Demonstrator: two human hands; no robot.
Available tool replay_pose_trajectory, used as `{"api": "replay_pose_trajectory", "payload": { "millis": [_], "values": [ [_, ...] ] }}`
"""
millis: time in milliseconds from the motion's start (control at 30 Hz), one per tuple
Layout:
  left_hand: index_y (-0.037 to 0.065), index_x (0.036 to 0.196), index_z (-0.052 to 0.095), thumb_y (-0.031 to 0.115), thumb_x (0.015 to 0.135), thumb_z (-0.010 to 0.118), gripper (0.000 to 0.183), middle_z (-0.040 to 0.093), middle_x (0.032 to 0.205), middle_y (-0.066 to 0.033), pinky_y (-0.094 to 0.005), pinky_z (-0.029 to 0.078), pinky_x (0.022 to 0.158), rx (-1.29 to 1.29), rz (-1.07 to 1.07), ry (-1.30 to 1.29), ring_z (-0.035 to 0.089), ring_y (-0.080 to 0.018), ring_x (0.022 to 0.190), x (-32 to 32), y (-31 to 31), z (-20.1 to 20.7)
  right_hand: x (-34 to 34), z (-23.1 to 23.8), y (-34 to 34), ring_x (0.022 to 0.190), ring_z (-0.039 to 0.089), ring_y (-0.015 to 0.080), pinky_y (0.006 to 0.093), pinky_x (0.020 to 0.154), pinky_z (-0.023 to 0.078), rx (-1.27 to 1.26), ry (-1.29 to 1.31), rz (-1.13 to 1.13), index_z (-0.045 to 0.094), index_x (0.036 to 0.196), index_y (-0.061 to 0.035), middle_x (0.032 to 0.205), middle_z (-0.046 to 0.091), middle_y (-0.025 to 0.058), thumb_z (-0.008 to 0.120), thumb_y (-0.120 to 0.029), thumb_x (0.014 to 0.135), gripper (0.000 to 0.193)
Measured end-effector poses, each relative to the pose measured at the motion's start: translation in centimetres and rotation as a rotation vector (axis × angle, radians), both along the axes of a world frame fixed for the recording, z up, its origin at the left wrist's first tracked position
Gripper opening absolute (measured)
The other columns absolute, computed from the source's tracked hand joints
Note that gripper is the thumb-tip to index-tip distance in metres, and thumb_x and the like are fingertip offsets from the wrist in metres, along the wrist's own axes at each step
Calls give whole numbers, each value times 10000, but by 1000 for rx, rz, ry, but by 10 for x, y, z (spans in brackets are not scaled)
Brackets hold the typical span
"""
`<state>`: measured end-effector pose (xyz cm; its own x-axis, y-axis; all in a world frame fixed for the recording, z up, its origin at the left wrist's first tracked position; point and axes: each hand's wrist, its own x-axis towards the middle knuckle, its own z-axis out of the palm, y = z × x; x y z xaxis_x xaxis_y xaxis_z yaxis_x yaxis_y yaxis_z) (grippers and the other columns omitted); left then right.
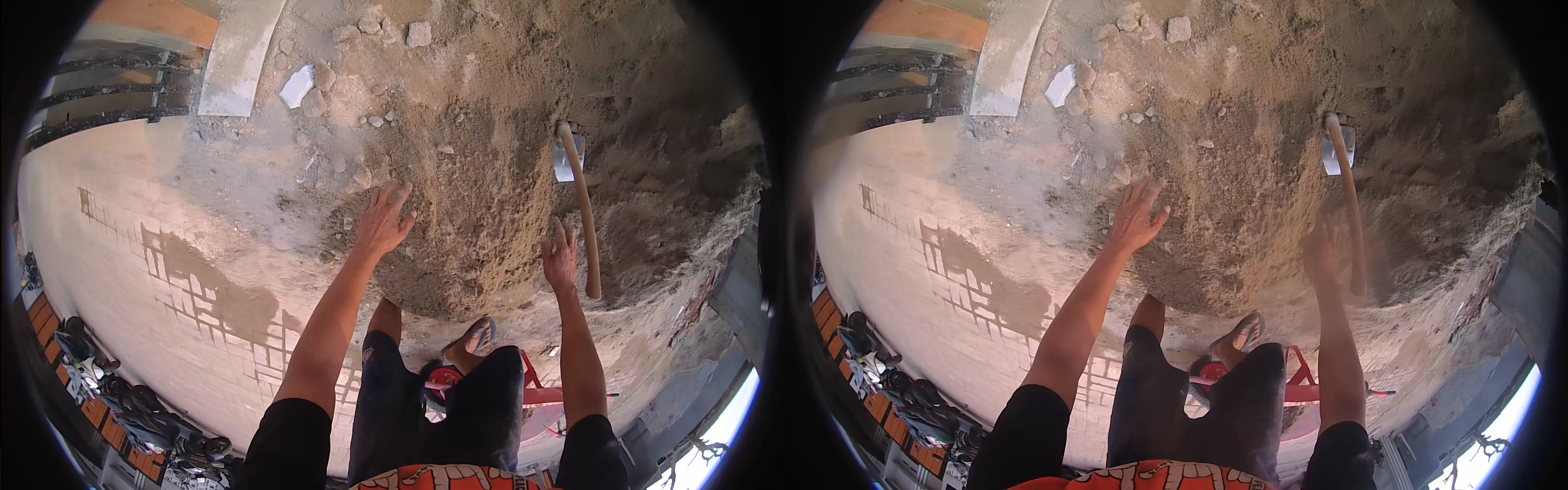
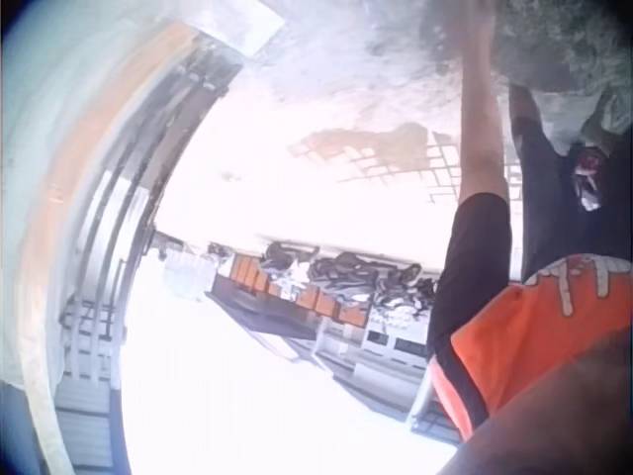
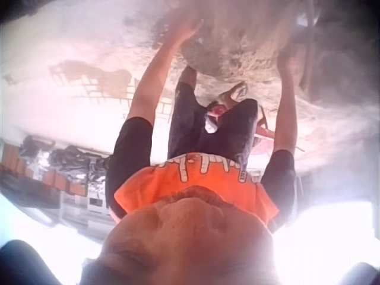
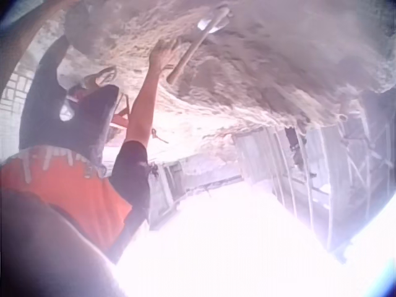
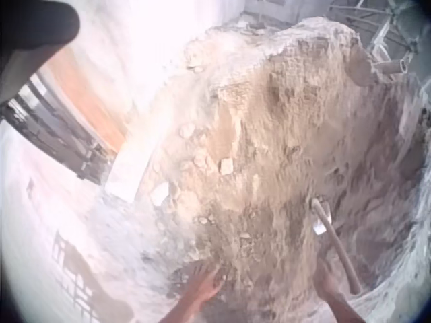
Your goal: The person fills a bucket with sand from a large pile using a hoe and their hands, empties the bucket into a wheelbarrow, and then pushes the wheelbarrow down a paved path to a construction area.
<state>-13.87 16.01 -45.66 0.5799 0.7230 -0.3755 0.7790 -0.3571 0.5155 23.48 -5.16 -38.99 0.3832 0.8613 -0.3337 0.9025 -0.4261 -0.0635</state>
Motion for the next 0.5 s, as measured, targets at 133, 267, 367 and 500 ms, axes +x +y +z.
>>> {"api": "replay_pose_trajectory", "payload": {
  "millis": [133,267,367,500],
  "values": [
    [226,1506,274,537,956,449,656,239,1542,-125,-508,235,1169,-52,-125,-75,255,-380,1405,64,-22,-45,-32,-111,-24,1392,232,407,523,1122,233,63,391,-599,293,1493,-90,1494,286,225,336,-470,1013,613],
    [196,1542,145,623,963,291,734,109,1582,-151,-492,112,1201,27,-135,97,96,-351,1460,63,-80,-94,-117,-145,-16,1401,173,462,572,1131,170,136,326,-693,123,1531,-74,1515,176,295,263,-569,998,741],
    [170,1544,131,626,969,259,745,75,1586,-167,-485,89,1201,-24,-102,113,86,-355,1461,46,-95,-86,-112,-121,-18,1409,160,457,561,1146,131,26,482,-643,131,1527,-51,1519,175,291,254,-557,1003,738],
    [133,1542,146,610,974,310,759,119,1568,-202,-501,107,1173,-28,262,-81,120,-394,1447,32,-128,-51,-140,-77,-91,1428,132,441,540,1157,92,344,376,-778,134,1512,7,1530,159,286,230,-528,1015,737]
  ]
}}
